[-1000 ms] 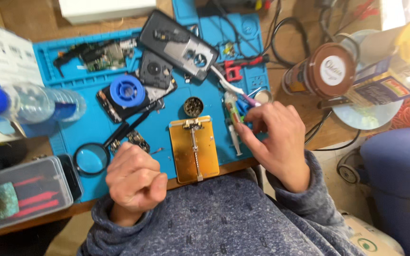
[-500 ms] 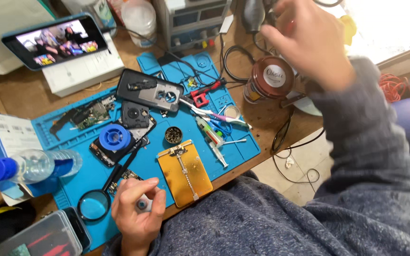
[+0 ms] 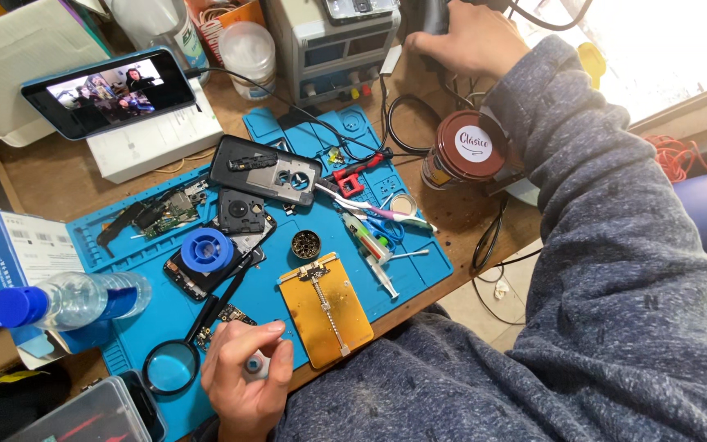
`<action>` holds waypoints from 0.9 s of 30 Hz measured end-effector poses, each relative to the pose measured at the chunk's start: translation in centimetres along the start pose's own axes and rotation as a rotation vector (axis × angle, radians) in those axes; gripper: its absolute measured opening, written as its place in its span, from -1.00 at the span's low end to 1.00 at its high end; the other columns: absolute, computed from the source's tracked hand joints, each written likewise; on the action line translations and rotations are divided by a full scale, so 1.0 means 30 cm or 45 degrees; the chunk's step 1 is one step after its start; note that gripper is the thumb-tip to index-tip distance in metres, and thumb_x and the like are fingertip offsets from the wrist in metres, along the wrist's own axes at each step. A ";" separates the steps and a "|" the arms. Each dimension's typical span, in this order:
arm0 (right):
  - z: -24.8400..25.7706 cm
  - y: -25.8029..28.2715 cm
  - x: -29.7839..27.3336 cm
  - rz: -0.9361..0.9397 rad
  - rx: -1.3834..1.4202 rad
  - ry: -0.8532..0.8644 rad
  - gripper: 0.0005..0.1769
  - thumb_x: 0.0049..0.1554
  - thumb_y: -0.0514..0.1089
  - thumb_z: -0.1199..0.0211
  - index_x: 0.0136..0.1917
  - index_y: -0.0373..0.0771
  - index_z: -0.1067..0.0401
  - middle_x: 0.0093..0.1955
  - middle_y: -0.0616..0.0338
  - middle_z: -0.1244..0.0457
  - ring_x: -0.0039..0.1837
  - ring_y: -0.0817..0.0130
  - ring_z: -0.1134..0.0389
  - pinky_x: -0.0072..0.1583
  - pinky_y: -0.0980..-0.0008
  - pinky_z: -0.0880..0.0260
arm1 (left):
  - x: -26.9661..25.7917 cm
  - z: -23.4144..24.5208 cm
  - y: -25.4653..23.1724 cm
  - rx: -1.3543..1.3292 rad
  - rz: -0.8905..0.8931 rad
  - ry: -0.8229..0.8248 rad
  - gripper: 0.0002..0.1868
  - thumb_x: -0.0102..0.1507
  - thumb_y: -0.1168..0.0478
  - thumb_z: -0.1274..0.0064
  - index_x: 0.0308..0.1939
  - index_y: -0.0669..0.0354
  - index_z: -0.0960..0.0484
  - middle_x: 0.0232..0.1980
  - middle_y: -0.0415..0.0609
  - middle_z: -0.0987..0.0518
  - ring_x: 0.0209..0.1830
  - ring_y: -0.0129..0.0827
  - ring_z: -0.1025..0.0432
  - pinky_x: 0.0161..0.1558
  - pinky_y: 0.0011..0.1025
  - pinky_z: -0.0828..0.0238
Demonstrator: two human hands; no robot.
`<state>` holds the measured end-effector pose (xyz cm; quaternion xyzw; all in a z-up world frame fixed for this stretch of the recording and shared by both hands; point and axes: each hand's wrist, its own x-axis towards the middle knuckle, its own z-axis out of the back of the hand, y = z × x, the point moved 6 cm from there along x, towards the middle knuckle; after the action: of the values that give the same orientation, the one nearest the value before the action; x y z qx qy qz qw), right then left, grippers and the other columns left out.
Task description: The person cleans a soldering iron tip with a green sponge, then applies flux to a circuit board using a syringe. They proceed to solder components on the board using the soldering iron and solder wire. Finally, they apply a substance from a tube onto the board and use a heat gun.
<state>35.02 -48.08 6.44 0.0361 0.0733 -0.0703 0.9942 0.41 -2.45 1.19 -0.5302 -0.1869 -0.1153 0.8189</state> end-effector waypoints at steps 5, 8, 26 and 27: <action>0.039 0.024 -0.034 0.077 0.250 -0.059 -0.36 0.52 0.46 -0.26 0.41 -0.12 -0.38 0.08 -0.03 -0.44 0.06 -0.16 -0.49 0.05 -0.21 -0.40 | 0.008 -0.005 -0.008 0.019 -0.032 0.007 -0.81 0.46 0.06 -0.25 0.09 -0.01 -0.72 -0.29 -0.13 -0.67 -0.35 -0.32 -0.38 -0.18 -0.27 -0.35; 0.054 0.031 -0.050 0.175 0.193 -0.157 -0.30 0.53 0.47 -0.29 0.40 -0.22 -0.42 0.15 -0.18 -0.46 0.14 -0.34 -0.48 0.07 -0.28 -0.40 | 0.000 -0.002 -0.001 0.011 -0.001 0.000 -0.82 0.45 0.07 -0.26 0.08 -0.01 -0.72 -0.17 -0.14 -0.72 -0.32 -0.32 -0.36 -0.16 -0.29 -0.35; 0.208 -0.005 -0.395 0.538 -0.085 -0.343 -0.26 0.36 0.14 -0.53 0.58 -0.41 -0.50 0.39 -0.29 -0.40 0.23 -0.33 -0.39 0.11 -0.24 -0.37 | 0.058 -0.014 -0.059 0.024 -0.095 0.041 -0.93 0.45 0.19 -0.25 -0.01 0.03 -0.73 -0.26 -0.12 -0.73 -0.35 -0.31 -0.45 -0.13 -0.27 -0.29; 0.209 -0.019 -0.414 0.466 -0.322 -0.414 -0.18 0.35 0.37 -0.49 0.65 -0.16 -0.55 0.23 -0.11 -0.46 0.03 -0.23 -0.47 -0.11 -0.13 -0.42 | 0.063 -0.016 -0.064 0.025 -0.109 0.045 -0.94 0.45 0.20 -0.24 -0.02 0.04 -0.73 -0.27 -0.12 -0.73 -0.36 -0.32 -0.45 -0.14 -0.28 -0.29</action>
<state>23.65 -47.49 14.46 -0.0874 -0.0866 0.1153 0.9857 1.45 -3.67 3.41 -0.5117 -0.1961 -0.1576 0.8215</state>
